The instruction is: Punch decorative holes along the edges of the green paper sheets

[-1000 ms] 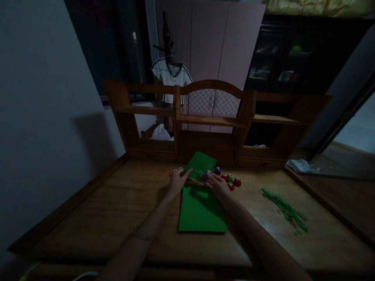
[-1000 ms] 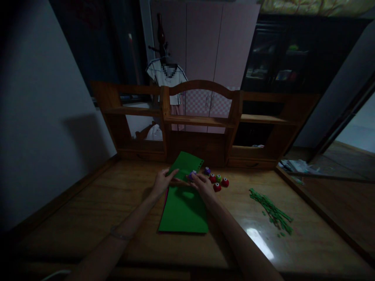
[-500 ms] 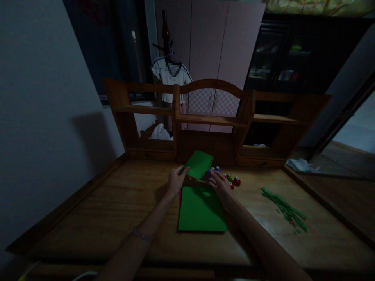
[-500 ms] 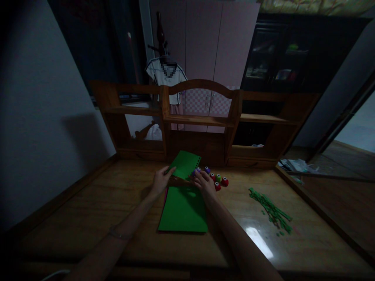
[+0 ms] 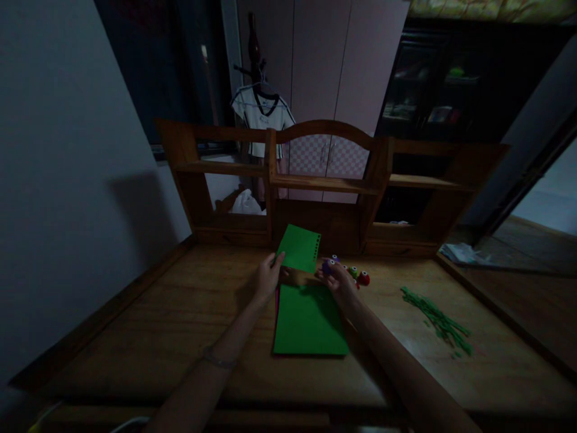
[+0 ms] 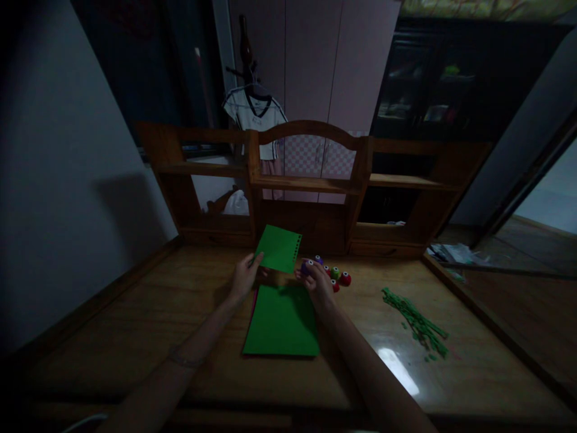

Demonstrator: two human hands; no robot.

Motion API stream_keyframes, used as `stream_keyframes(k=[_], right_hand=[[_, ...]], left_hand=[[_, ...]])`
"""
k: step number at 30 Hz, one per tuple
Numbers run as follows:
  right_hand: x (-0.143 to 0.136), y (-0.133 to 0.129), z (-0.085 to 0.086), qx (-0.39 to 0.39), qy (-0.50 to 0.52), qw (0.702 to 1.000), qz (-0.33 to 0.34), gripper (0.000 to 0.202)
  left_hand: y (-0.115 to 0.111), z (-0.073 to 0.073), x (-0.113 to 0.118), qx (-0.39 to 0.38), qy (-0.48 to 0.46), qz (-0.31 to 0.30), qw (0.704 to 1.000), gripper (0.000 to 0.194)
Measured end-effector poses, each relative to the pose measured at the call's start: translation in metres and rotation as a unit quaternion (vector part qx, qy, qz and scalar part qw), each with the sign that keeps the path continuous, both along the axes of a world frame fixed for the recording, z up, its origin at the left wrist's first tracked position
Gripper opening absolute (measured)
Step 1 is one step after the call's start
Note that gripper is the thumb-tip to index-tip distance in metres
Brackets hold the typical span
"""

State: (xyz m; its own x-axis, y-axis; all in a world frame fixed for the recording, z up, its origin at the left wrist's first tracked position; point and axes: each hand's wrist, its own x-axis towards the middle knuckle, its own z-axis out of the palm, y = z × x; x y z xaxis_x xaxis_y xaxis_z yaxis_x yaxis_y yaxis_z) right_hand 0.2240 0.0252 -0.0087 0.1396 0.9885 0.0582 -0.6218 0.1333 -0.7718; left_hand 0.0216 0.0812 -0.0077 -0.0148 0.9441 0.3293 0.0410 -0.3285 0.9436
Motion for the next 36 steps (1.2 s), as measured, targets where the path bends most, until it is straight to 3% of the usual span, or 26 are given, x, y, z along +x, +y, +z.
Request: stream_keyframes(k=[10,14,24,31,36], right_hand=[[0.001,-0.002,0.003,-0.013,-0.038,0.999,-0.007,0.036],[-0.001,-0.003,0.006,-0.016,-0.008,1.000,-0.019,0.034],[-0.006,-0.009,0.012,0.016,-0.013,0.999,0.024,0.032],[-0.003,-0.004,0.008,0.014,0.012,1.000,0.017,0.030],[-0.004,-0.005,0.009,0.008,0.015,0.999,0.045,0.029]], left_hand=[[-0.001,-0.001,0.000,0.008,0.007,0.000,1.000,0.038],[-0.001,0.001,0.001,0.001,-0.006,-0.010,1.000,0.039],[-0.004,0.004,0.003,0.003,-0.005,-0.015,1.000,0.042],[-0.012,0.015,0.005,-0.046,-0.077,-0.075,0.993,0.043],[-0.022,0.017,0.011,-0.083,-0.027,-0.132,0.987,0.041]])
